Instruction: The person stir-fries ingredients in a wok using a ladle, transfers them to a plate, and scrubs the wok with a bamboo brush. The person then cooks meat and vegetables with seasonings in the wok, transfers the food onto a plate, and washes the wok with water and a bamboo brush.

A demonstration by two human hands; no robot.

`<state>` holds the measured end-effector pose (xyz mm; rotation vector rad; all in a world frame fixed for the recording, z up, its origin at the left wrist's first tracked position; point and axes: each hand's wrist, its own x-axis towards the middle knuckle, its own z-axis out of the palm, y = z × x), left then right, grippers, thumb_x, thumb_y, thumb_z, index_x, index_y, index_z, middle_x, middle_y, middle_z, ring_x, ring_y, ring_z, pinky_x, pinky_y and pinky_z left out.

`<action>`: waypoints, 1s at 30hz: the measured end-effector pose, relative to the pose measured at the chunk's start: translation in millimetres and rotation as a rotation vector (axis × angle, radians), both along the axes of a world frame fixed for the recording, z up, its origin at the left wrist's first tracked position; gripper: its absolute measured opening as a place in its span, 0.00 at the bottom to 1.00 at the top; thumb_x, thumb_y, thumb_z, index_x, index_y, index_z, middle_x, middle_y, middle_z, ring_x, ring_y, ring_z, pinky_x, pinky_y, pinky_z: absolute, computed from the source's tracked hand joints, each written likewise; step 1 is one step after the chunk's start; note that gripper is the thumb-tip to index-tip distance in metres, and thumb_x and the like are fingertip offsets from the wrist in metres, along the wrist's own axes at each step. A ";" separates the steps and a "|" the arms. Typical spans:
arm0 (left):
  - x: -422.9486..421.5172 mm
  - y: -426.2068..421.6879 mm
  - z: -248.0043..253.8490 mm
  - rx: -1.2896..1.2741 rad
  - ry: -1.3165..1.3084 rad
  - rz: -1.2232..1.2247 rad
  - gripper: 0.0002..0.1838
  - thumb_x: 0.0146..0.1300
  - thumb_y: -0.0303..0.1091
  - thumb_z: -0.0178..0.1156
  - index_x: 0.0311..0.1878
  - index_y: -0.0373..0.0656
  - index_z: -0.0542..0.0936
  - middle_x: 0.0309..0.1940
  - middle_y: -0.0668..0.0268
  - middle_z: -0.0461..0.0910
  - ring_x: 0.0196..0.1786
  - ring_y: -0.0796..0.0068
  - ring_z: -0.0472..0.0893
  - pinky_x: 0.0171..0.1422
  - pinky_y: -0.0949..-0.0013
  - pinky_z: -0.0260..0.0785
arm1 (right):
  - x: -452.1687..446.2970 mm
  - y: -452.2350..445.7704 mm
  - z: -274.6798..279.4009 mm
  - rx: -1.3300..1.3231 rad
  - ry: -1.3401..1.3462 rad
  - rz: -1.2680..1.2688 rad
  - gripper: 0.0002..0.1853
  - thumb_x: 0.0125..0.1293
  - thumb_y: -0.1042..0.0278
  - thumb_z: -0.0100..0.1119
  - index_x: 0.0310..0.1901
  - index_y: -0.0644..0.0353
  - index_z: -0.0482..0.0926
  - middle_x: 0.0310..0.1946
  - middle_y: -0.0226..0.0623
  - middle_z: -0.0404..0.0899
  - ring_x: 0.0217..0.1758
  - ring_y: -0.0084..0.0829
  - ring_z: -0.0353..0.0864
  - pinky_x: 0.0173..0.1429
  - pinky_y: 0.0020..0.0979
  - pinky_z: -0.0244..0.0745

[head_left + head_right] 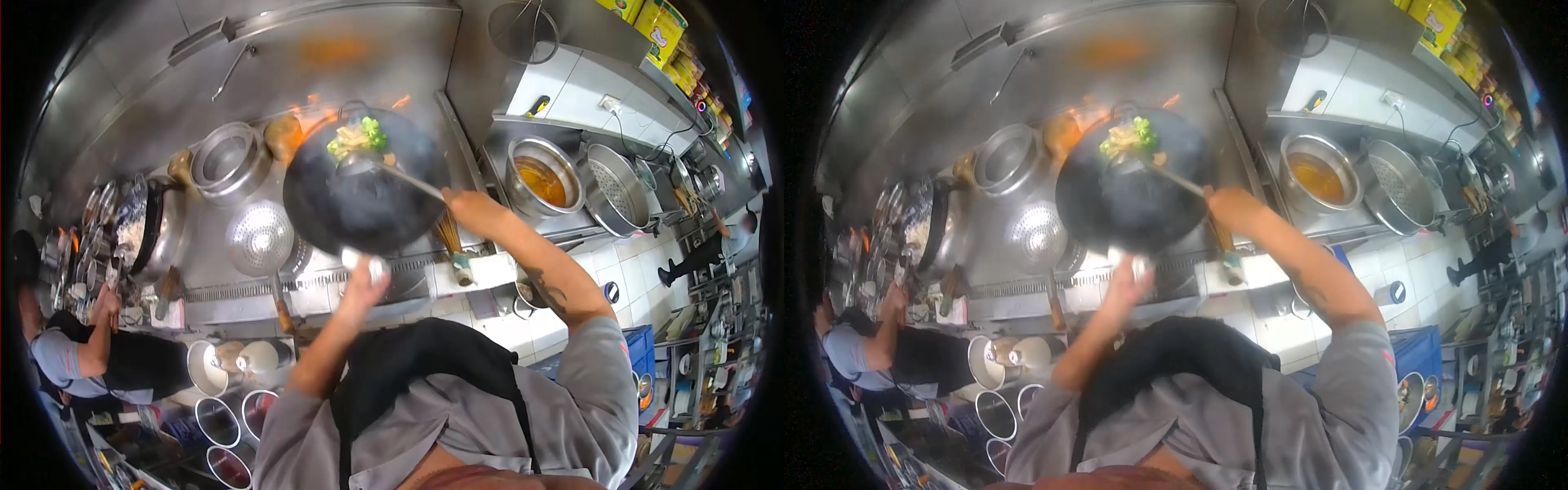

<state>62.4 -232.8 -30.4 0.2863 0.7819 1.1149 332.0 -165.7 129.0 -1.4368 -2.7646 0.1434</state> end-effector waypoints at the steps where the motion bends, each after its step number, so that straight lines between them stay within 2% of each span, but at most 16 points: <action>1: 2.8 -17.6 4.6 -0.170 -0.135 -0.004 0.09 0.69 0.41 0.53 0.46 0.49 0.75 0.34 0.67 0.78 0.33 0.72 0.77 0.28 0.70 0.71 | -2.2 -1.8 3.1 0.071 0.007 0.010 0.13 0.64 0.76 0.46 0.49 0.71 0.71 0.28 0.58 0.79 0.36 0.51 0.83 0.39 0.47 0.77; 3: -4.8 -6.9 -19.6 -0.039 -0.082 0.010 0.09 0.70 0.43 0.53 0.45 0.51 0.75 0.31 0.69 0.79 0.30 0.73 0.77 0.26 0.70 0.71 | -7.6 -9.0 39.1 -0.069 -0.034 -0.029 0.15 0.66 0.75 0.46 0.52 0.73 0.70 0.31 0.56 0.80 0.37 0.53 0.82 0.41 0.48 0.77; 6: -24.9 22.8 48.1 0.805 1.295 -0.019 0.12 0.64 0.34 0.54 0.48 0.40 0.73 0.36 0.62 0.79 0.39 0.68 0.78 0.36 0.68 0.73 | -9.1 -21.8 44.5 -0.185 -0.106 -0.015 0.15 0.67 0.75 0.45 0.53 0.72 0.71 0.35 0.56 0.80 0.40 0.53 0.82 0.43 0.49 0.77; 10: -14.8 54.2 49.7 -0.224 -0.291 0.022 0.08 0.70 0.39 0.51 0.47 0.49 0.74 0.36 0.67 0.79 0.35 0.69 0.78 0.31 0.69 0.71 | 10.6 -37.3 68.4 -0.332 -0.077 0.016 0.21 0.61 0.74 0.52 0.57 0.71 0.70 0.29 0.57 0.79 0.35 0.54 0.81 0.40 0.49 0.74; 11: -13.0 49.6 64.0 -0.216 -0.336 0.036 0.07 0.71 0.38 0.49 0.47 0.50 0.74 0.36 0.67 0.77 0.36 0.68 0.76 0.33 0.68 0.70 | 14.8 -30.4 63.2 -0.346 -0.047 0.009 0.21 0.61 0.74 0.52 0.56 0.71 0.70 0.29 0.57 0.79 0.35 0.54 0.82 0.40 0.48 0.75; 13: -25.5 74.3 -14.6 0.451 0.225 0.047 0.08 0.69 0.31 0.49 0.48 0.43 0.73 0.37 0.63 0.76 0.38 0.71 0.74 0.35 0.70 0.70 | 13.6 -24.1 37.3 -0.391 -0.011 -0.024 0.18 0.61 0.75 0.52 0.54 0.70 0.71 0.29 0.55 0.79 0.34 0.53 0.82 0.39 0.48 0.76; 14: -24.8 63.9 8.1 0.639 0.643 0.068 0.07 0.69 0.33 0.49 0.47 0.44 0.73 0.36 0.64 0.76 0.37 0.71 0.75 0.34 0.70 0.71 | 6.5 -14.7 30.1 -0.384 -0.010 -0.051 0.17 0.62 0.75 0.51 0.53 0.69 0.72 0.30 0.55 0.80 0.34 0.52 0.82 0.38 0.48 0.76; 15: -22.3 47.0 15.4 0.602 0.710 0.046 0.07 0.69 0.35 0.50 0.46 0.46 0.74 0.35 0.65 0.76 0.36 0.72 0.75 0.33 0.70 0.71 | 1.4 -12.2 21.7 -0.377 -0.007 -0.081 0.15 0.63 0.75 0.49 0.51 0.68 0.72 0.31 0.54 0.80 0.33 0.51 0.82 0.38 0.47 0.77; 18: -5.1 0.3 -8.7 -0.063 -0.071 0.016 0.08 0.70 0.41 0.52 0.44 0.49 0.75 0.32 0.67 0.78 0.33 0.73 0.77 0.29 0.69 0.73 | -2.7 -14.4 -1.8 -0.024 -0.051 0.021 0.16 0.62 0.77 0.49 0.51 0.73 0.70 0.27 0.56 0.80 0.34 0.53 0.83 0.36 0.47 0.78; 20: 1.1 -32.7 -2.3 -0.231 -0.143 -0.025 0.10 0.71 0.46 0.53 0.42 0.52 0.76 0.30 0.69 0.79 0.31 0.73 0.79 0.27 0.68 0.74 | -4.8 -13.5 8.3 0.038 -0.051 0.020 0.15 0.63 0.78 0.47 0.51 0.75 0.69 0.28 0.57 0.80 0.33 0.53 0.83 0.37 0.47 0.79; 21: 1.6 -20.4 2.1 -0.061 -0.096 0.055 0.10 0.70 0.44 0.53 0.44 0.51 0.76 0.31 0.68 0.79 0.31 0.73 0.79 0.28 0.68 0.74 | -5.6 -17.6 22.7 0.032 -0.043 0.031 0.15 0.63 0.78 0.47 0.51 0.75 0.69 0.28 0.57 0.80 0.33 0.53 0.83 0.37 0.47 0.79; 24: -15.3 14.3 59.6 0.885 1.373 0.202 0.08 0.68 0.39 0.54 0.43 0.47 0.76 0.32 0.66 0.79 0.32 0.70 0.78 0.31 0.68 0.73 | -2.6 -27.8 27.6 -0.141 -0.033 0.012 0.15 0.63 0.78 0.47 0.51 0.73 0.70 0.29 0.57 0.79 0.34 0.53 0.82 0.38 0.48 0.77; 26: -16.0 21.7 75.4 0.832 1.210 0.093 0.14 0.62 0.36 0.57 0.48 0.39 0.75 0.34 0.60 0.79 0.38 0.68 0.79 0.38 0.69 0.71 | 3.1 -27.6 38.8 -0.222 -0.021 -0.006 0.16 0.62 0.77 0.49 0.51 0.71 0.70 0.29 0.57 0.79 0.33 0.53 0.82 0.38 0.50 0.76; 28: -8.7 38.3 55.8 -0.175 -0.367 0.091 0.12 0.63 0.34 0.57 0.45 0.36 0.75 0.36 0.59 0.80 0.38 0.70 0.79 0.36 0.70 0.70 | 12.0 -29.7 58.4 -0.250 -0.014 0.044 0.16 0.61 0.75 0.51 0.51 0.68 0.71 0.27 0.56 0.79 0.32 0.54 0.81 0.37 0.50 0.74; 29: -9.5 39.9 52.9 -0.213 -0.369 0.062 0.10 0.66 0.33 0.54 0.46 0.39 0.75 0.36 0.63 0.80 0.37 0.71 0.79 0.36 0.73 0.70 | 13.7 -27.0 63.0 -0.303 -0.005 0.024 0.16 0.61 0.74 0.51 0.51 0.68 0.71 0.27 0.55 0.79 0.32 0.54 0.81 0.37 0.50 0.74; 30: -11.6 34.4 61.8 0.125 0.129 0.051 0.09 0.67 0.32 0.53 0.46 0.41 0.76 0.36 0.64 0.80 0.37 0.72 0.78 0.36 0.73 0.70 | 14.7 -31.5 59.1 -0.377 0.002 0.001 0.17 0.60 0.74 0.52 0.51 0.68 0.71 0.26 0.55 0.79 0.32 0.54 0.81 0.37 0.50 0.74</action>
